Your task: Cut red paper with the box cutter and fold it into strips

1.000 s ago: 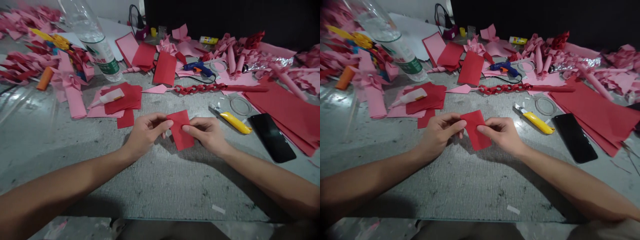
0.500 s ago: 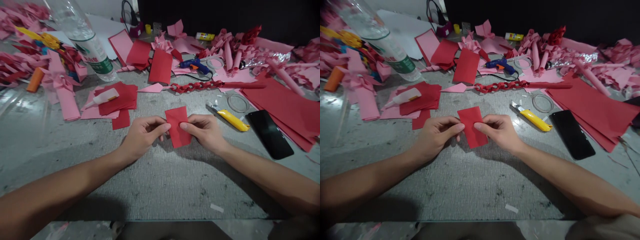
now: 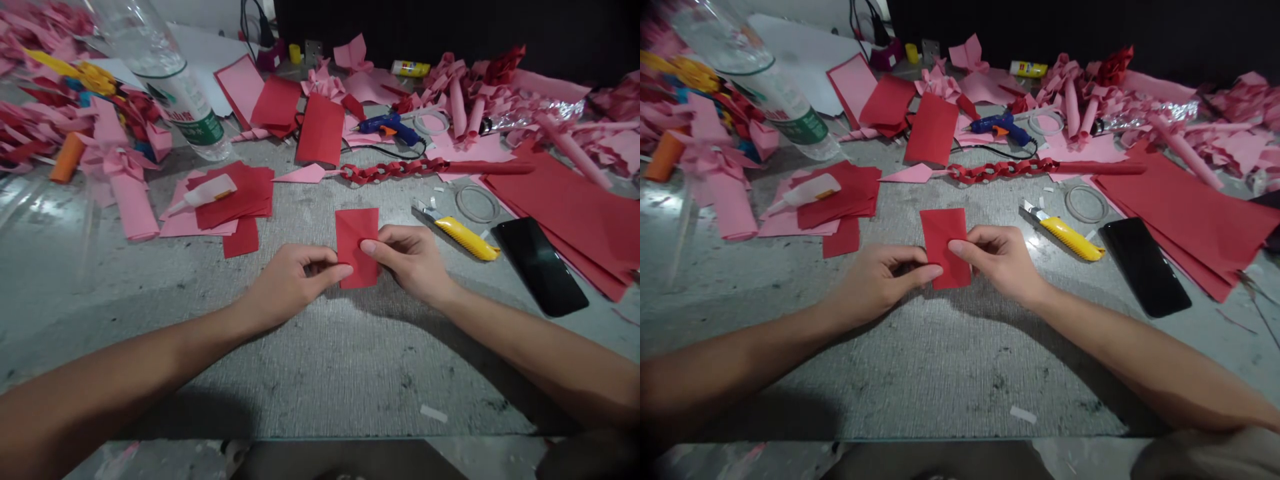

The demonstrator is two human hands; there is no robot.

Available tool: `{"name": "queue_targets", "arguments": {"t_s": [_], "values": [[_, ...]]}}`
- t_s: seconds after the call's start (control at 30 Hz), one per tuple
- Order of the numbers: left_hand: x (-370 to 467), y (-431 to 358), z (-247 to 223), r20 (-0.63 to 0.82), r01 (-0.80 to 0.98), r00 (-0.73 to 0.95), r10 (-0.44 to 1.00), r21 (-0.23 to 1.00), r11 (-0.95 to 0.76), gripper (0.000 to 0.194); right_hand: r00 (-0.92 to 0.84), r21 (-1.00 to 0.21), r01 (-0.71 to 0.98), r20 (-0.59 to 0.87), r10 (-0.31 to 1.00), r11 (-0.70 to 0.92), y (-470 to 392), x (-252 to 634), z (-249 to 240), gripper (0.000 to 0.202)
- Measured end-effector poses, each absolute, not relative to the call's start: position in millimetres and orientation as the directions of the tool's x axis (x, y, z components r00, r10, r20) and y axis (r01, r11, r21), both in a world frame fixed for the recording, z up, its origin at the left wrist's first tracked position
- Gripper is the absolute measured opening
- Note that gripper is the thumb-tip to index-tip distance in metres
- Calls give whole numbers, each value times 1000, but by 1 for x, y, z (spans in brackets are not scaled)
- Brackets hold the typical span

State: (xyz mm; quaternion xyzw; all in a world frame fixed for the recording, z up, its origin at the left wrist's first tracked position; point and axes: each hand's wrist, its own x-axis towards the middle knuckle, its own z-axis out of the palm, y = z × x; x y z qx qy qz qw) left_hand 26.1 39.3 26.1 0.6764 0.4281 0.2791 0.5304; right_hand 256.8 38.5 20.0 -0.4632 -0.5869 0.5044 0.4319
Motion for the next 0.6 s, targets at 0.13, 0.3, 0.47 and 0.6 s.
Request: {"name": "queue_targets", "arguments": {"t_s": [0.13,0.3,0.47,0.6], "values": [[26,39,26,-59,299,461,885,950,-92,36,-239,-985,153,43,970,81,39,257,22,44],[25,37,25,8,235,388,922,966,-107,37,-355,-974,211,3,935,83,39,257,26,51],[25,35,25,26,240,343,939,964,-115,35,-459,-985,156,-2,889,78,39,258,25,42],[25,36,20,24,172,398,917,980,-100,19,-501,-984,163,-17,865,75,37,259,22,38]]}}
